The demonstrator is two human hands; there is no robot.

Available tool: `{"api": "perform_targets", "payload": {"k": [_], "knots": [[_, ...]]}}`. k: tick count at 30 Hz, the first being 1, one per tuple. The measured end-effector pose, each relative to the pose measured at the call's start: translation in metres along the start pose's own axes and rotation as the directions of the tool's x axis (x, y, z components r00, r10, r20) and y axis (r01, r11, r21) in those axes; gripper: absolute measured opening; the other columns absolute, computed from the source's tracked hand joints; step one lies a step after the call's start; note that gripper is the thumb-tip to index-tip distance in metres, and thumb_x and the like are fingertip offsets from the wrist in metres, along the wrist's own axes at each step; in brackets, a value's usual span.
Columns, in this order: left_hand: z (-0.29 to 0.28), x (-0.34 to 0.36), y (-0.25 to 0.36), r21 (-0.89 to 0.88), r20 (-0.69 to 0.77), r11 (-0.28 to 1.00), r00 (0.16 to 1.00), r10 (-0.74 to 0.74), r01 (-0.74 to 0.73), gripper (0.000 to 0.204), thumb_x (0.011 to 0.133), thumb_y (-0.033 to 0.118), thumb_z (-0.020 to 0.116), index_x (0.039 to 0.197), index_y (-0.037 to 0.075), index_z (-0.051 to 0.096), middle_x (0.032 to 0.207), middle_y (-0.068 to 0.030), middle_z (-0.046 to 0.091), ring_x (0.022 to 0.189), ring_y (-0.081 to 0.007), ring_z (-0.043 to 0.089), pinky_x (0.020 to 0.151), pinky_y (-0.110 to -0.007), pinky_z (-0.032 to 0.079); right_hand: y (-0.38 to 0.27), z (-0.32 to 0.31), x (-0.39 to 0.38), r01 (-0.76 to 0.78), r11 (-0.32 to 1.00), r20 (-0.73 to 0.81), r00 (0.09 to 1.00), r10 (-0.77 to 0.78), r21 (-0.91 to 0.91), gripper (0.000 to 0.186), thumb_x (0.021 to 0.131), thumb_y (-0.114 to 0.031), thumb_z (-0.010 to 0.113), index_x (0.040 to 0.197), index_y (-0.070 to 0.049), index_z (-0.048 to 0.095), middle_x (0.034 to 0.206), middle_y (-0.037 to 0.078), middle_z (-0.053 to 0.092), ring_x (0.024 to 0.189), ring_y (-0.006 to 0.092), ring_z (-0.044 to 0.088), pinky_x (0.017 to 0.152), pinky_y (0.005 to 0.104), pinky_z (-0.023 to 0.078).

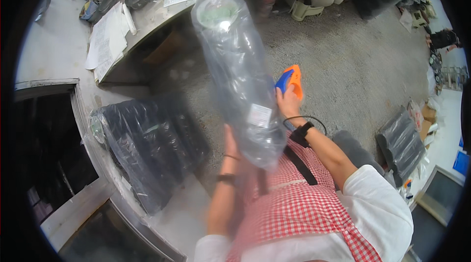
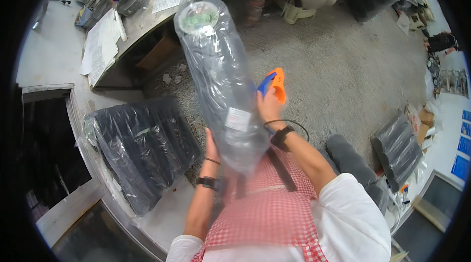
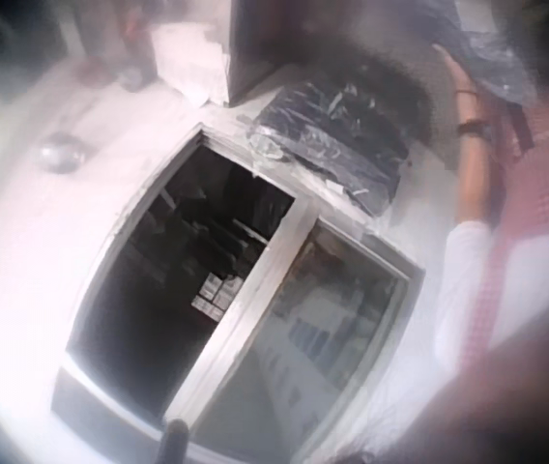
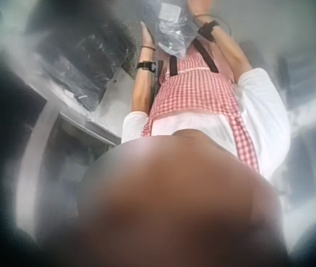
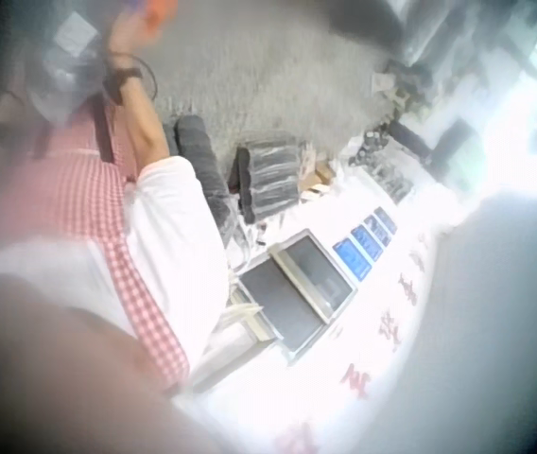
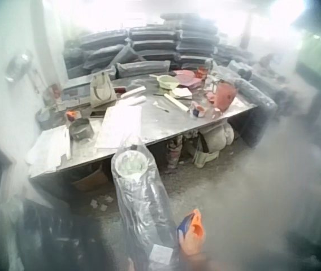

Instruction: The person places items into plastic bags and seals the bags using a tape dispenser by hand.

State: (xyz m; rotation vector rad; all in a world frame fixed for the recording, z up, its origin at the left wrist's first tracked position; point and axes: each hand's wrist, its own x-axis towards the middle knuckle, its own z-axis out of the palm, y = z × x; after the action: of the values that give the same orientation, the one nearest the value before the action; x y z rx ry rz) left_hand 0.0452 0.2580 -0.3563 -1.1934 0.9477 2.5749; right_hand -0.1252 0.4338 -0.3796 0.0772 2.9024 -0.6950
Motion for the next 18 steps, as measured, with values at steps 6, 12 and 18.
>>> {"api": "perform_targets", "payload": {"k": [6, 12, 18], "knots": [[0.071, -0.017, -0.032, -0.141, -0.113, 0.976, 0.977, -0.18, 0.163, 0.071, 0.099, 0.06, 0.03, 0.145, 0.006, 0.034, 0.144, -0.0119, 0.042, 0.13, -0.0262, 0.04, 0.11, -0.037, 0.031, 0.019, -0.04, 0.047, 0.21, 0.976, 0.103, 0.974, -0.204, -0.055, 0.049, 0.09, -0.04, 0.059, 0.102, 0.004, 0.043, 0.07, 0.025, 0.062, 0.065, 0.0443, 0.062, 0.059, 0.0499, 0.049], [0.043, 0.017, 0.009, 0.849, -0.317, 0.515, 0.669, 0.672, -0.115, 0.058, 0.103, 0.03, 0.033, 0.147, -0.005, 0.02, 0.152, -0.0235, 0.026, 0.14, -0.0362, 0.028, 0.116, -0.042, 0.02, -0.007, -0.038, 0.037, 0.534, 0.838, 0.291, 0.79, -0.541, 0.108, 0.05, 0.089, -0.039, 0.062, 0.103, 0.005, 0.046, 0.073, 0.026, 0.06, 0.066, 0.0422, 0.062, 0.06, 0.0482, 0.049], [0.028, 0.012, 0.006, 0.783, -0.423, 0.617, 0.66, 0.621, -0.078, 0.056, 0.102, 0.024, 0.033, 0.148, -0.006, 0.019, 0.154, -0.0252, 0.019, 0.143, -0.0365, 0.019, 0.118, -0.041, 0.015, -0.046, -0.032, 0.123, 0.623, 0.747, 0.18, 0.727, -0.662, 0.232, 0.054, 0.088, -0.037, 0.062, 0.113, 0.008, 0.044, 0.097, 0.029, 0.059, 0.085, 0.047, 0.059, 0.074, 0.0494, 0.049]]}}
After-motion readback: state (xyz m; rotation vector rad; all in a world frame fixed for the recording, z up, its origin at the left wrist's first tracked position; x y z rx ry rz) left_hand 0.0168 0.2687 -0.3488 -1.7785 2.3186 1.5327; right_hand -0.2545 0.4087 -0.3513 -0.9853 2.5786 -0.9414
